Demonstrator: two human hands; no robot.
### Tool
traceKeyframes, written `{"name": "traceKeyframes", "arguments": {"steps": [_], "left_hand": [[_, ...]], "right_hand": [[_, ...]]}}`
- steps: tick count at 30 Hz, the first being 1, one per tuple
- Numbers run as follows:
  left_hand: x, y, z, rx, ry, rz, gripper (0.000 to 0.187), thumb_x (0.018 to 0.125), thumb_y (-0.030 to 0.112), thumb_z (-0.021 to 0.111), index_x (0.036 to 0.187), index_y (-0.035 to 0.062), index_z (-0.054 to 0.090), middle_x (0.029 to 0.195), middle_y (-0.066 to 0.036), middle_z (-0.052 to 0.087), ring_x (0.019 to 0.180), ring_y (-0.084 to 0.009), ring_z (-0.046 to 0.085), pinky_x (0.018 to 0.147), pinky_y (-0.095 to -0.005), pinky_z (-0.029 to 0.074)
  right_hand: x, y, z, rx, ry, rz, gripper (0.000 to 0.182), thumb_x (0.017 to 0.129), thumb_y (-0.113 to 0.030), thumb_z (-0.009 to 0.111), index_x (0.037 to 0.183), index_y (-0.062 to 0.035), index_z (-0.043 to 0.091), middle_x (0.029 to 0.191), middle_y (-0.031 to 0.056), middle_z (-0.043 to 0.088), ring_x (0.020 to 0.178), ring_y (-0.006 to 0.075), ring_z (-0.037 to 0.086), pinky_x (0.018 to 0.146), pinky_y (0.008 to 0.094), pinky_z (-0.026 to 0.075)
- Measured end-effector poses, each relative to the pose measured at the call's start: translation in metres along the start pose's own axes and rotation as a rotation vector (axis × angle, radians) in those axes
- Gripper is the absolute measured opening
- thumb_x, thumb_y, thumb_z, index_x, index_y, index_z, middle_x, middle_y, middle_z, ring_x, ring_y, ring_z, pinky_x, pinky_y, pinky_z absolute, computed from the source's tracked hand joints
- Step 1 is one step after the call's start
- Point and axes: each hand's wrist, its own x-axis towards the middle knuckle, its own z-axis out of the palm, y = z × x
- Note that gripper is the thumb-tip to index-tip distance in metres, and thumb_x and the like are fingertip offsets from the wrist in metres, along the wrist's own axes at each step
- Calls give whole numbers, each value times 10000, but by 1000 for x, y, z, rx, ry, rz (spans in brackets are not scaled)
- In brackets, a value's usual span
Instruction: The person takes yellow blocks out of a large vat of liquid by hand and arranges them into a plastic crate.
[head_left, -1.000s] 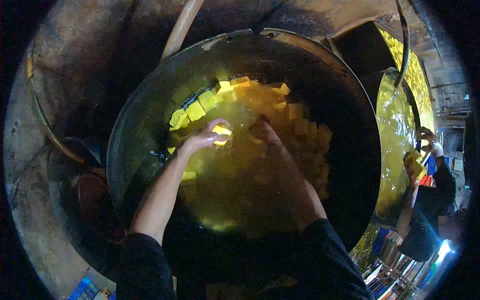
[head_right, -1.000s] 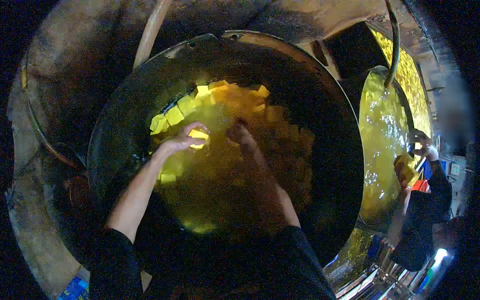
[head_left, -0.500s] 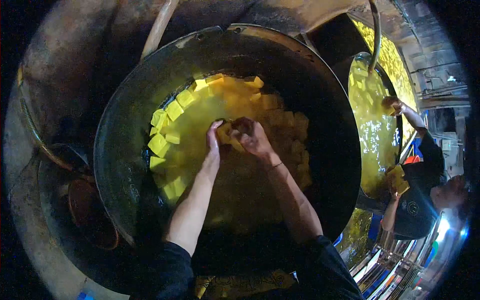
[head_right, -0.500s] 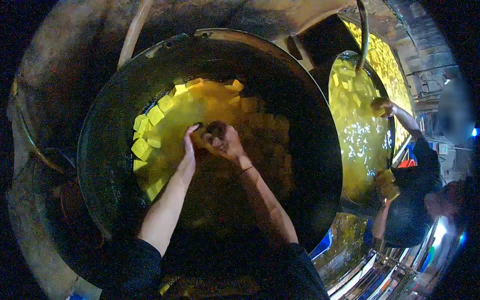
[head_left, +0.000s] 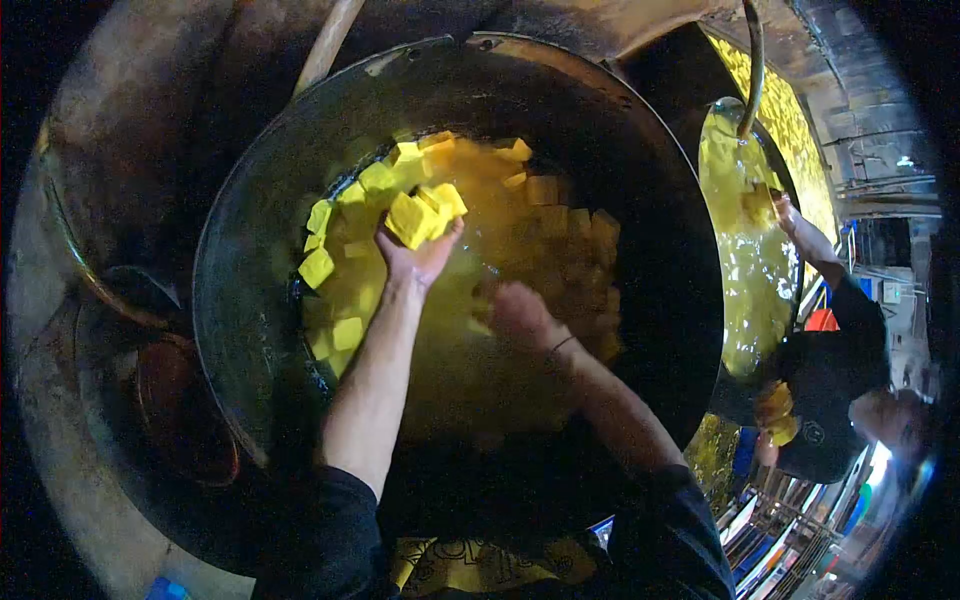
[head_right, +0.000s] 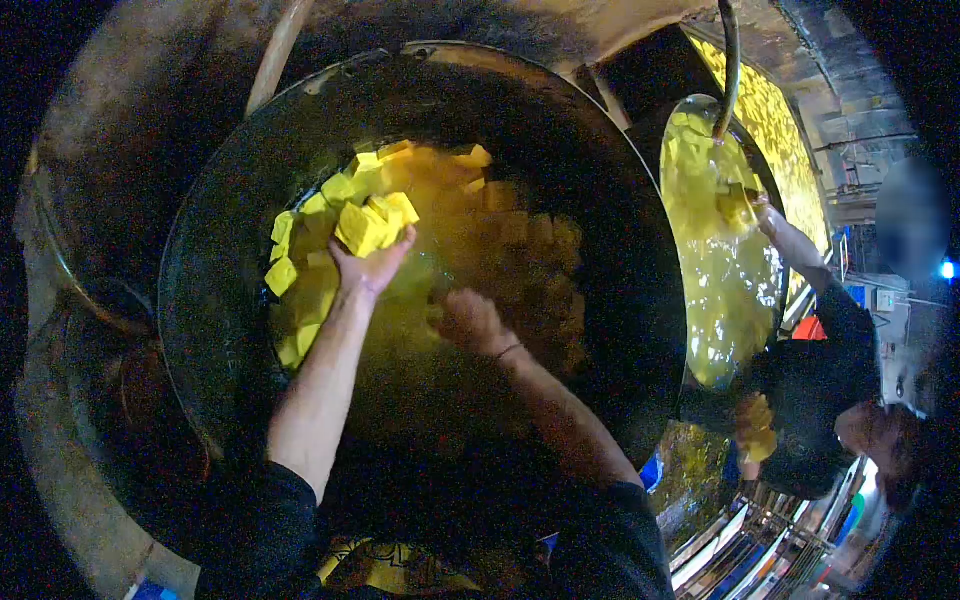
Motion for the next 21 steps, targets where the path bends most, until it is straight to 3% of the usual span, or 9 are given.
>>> {"name": "traceKeyframes", "arguments": {"steps": [1, 3, 5, 6, 7, 9, 14, 19, 21], "left_hand": [[7, 9, 8, 65, 8, 28, 533, 855, 493, 345, 1153, 97, 542, 1161, -116, 533, 1035, -283, 472, 889, -445, 368], [21, 24, 9, 144, -88, 27, 509, 854, 458, 355, 1144, 84, 543, 1170, -137, 527, 1043, -299, 470, 895, -464, 374], [16, 34, 25, 191, -75, 33, 423, 893, 392, 359, 1119, 91, 553, 1135, -117, 555, 1030, -283, 503, 852, -480, 413], [20, 42, 23, 185, -122, 55, 447, 882, 373, 333, 1146, 77, 538, 1189, -156, 523, 1070, -323, 476, 904, -500, 395], [18, 48, 25, 184, -119, 60, 447, 882, 373, 333, 1146, 77, 538, 1189, -156, 523, 1070, -323, 476, 904, -500, 395], [16, 58, 28, 180, -157, 110, 439, 892, 357, 318, 1126, 67, 551, 1189, -156, 535, 1118, -334, 473, 934, -524, 384], [6, 59, 29, 129, -146, 166, 517, 827, 444, 382, 1106, 42, 550, 1161, -157, 560, 1105, -346, 492, 905, -581, 387], [8, 53, 14, 158, -183, 176, 469, 823, 403, 414, 1110, 54, 540, 1148, -146, 563, 1085, -328, 496, 911, -553, 379], [5, 52, 13, 157, -52, 165, 450, 831, 385, 412, 1122, 65, 538, 1149, -144, 564, 1075, -318, 505, 900, -512, 398]], "right_hand": [[2, -1, 27, -140, 26, -41, 408, 862, -389, 527, 1141, -95, 574, 1130, 174, 584, 1085, 272, 554, 912, 414, 446], [25, 19, 90, -240, 235, -143, 335, 855, -344, 527, 1074, -95, 575, 1013, 161, 593, 934, 294, 566, 793, 417, 463], [55, 46, 139, -148, 484, -288, 263, 848, -298, 527, 1008, -95, 576, 896, 148, 603, 783, 316, 577, 674, 420, 480], [69, 60, 146, -96, 555, -373, 228, 844, -275, 527, 975, -95, 577, 837, 142, 607, 707, 327, 583, 614, 422, 489], [65, 57, 130, -112, 530, -405, 194, 840, -252, 527, 942, -96, 577, 779, 136, 612, 632, 338, 589, 554, 423, 497], [57, 36, 75, -570, 112, -340, 148, 810, -224, 552, 868, -91, 583, 774, 135, 585, 579, 330, 543, 510, 422, 467], [56, 9, -6, 28, 447, -116, 149, 758, -212, 631, 841, -89, 642, 943, 202, 625, 709, 273, 650, 570, 376, 522], [122, -12, 31, -238, 521, -91, 186, 761, -210, 621, 891, -81, 653, 940, 223, 629, 776, 319, 657, 645, 405, 540], [136, -10, 36, -171, 480, -159, 197, 765, -194, 607, 919, -78, 645, 871, 221, 636, 754, 328, 653, 645, 421, 531]]}}
